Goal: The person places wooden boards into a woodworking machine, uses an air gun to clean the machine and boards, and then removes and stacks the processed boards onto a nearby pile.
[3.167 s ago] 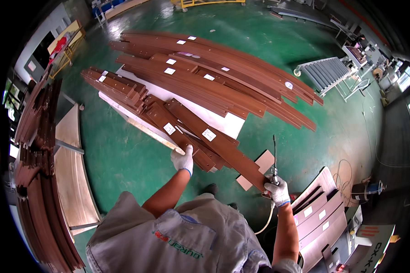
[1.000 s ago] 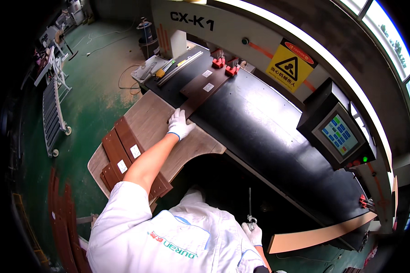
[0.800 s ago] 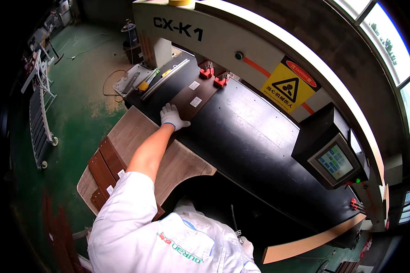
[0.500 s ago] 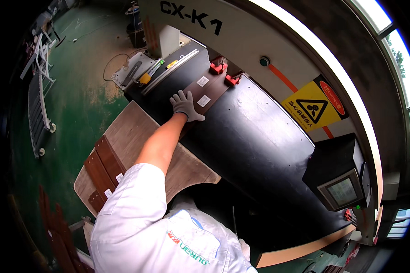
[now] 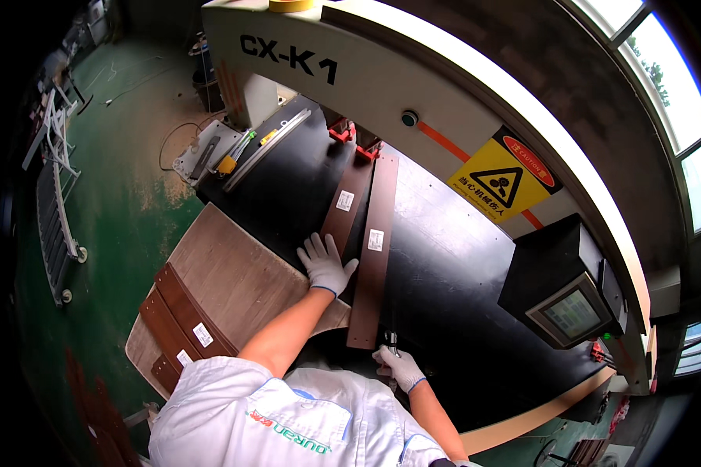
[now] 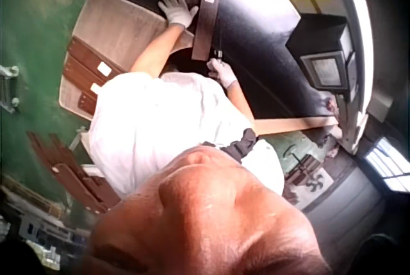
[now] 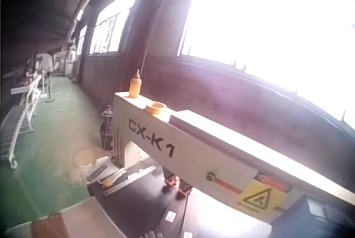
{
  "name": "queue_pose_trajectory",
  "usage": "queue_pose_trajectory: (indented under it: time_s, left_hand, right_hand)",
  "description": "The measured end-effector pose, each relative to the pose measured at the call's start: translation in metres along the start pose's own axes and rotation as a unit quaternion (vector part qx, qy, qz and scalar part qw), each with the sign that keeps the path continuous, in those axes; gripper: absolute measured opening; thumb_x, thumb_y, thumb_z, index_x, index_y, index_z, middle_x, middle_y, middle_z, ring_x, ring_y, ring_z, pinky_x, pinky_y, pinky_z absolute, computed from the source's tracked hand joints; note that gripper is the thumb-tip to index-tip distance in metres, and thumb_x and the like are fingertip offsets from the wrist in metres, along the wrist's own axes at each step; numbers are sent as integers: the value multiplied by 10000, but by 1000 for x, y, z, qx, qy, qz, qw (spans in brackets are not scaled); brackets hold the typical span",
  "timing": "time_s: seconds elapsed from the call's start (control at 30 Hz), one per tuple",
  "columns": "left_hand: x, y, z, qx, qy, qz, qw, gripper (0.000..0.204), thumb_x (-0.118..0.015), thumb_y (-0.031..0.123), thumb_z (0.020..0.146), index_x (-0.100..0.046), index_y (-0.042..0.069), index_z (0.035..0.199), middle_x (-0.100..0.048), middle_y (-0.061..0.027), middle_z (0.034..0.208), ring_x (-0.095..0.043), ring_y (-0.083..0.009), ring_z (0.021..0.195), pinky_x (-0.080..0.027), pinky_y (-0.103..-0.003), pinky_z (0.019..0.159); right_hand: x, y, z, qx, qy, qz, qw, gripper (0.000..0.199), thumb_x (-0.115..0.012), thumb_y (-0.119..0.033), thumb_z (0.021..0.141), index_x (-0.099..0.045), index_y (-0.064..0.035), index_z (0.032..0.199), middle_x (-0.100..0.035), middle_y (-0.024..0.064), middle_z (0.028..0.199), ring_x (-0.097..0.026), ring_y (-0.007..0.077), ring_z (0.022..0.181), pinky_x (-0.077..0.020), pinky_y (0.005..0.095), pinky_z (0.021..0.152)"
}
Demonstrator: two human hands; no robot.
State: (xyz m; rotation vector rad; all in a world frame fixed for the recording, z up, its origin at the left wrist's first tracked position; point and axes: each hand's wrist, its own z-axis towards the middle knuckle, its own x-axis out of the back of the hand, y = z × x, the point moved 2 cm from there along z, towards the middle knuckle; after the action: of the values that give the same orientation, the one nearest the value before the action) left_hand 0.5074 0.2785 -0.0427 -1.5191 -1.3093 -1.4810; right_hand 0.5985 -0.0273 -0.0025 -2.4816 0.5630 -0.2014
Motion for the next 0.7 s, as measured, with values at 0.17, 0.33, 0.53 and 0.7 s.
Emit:
queue_pose_trajectory:
  time_s: [0.17, 0.33, 0.53, 0.7]
  left_hand:
    - [28, -58, 41, -100, -62, -1, 993, 893, -722, 346, 821, -377, 41, 1587, -468, -249, 1456, -414, -436, 1378, -218, -591, 1225]
    - [40, -184, 142, -168, 147, 197, 955, 811, -707, 224, 817, -435, 167, 1580, -363, -192, 1618, -297, -447, 1498, -226, -602, 1232]
    - [58, -39, 114, 28, -4, -85, 996, 885, -658, 639, 898, -424, 98, 1558, -275, -212, 1663, -217, -508, 1518, -287, -654, 1194]
    - [41, 2, 135, 204, 89, -68, 973, 888, -700, 601, 848, -445, 82, 1521, -303, -188, 1624, -233, -440, 1524, -294, -667, 1182]
  right_hand:
    - [6, -3, 29, 13, 47, 48, 998, 387, -699, -430, 999, -772, -50, 1009, -700, 45, 969, -633, 180, 875, -547, 370, 806]
    - [32, 35, -2, -21, 121, 49, 991, 331, -725, -379, 986, -753, -51, 957, -718, 51, 892, -649, 192, 820, -534, 378, 767]
    - [67, 82, -46, -36, 187, 8, 982, 347, -721, -392, 977, -762, -50, 935, -731, 74, 886, -636, 192, 770, -493, 354, 710]
    - [62, 77, -45, -47, 181, -11, 982, 323, -724, -369, 956, -796, -56, 926, -748, 53, 888, -651, 171, 814, -505, 346, 776]
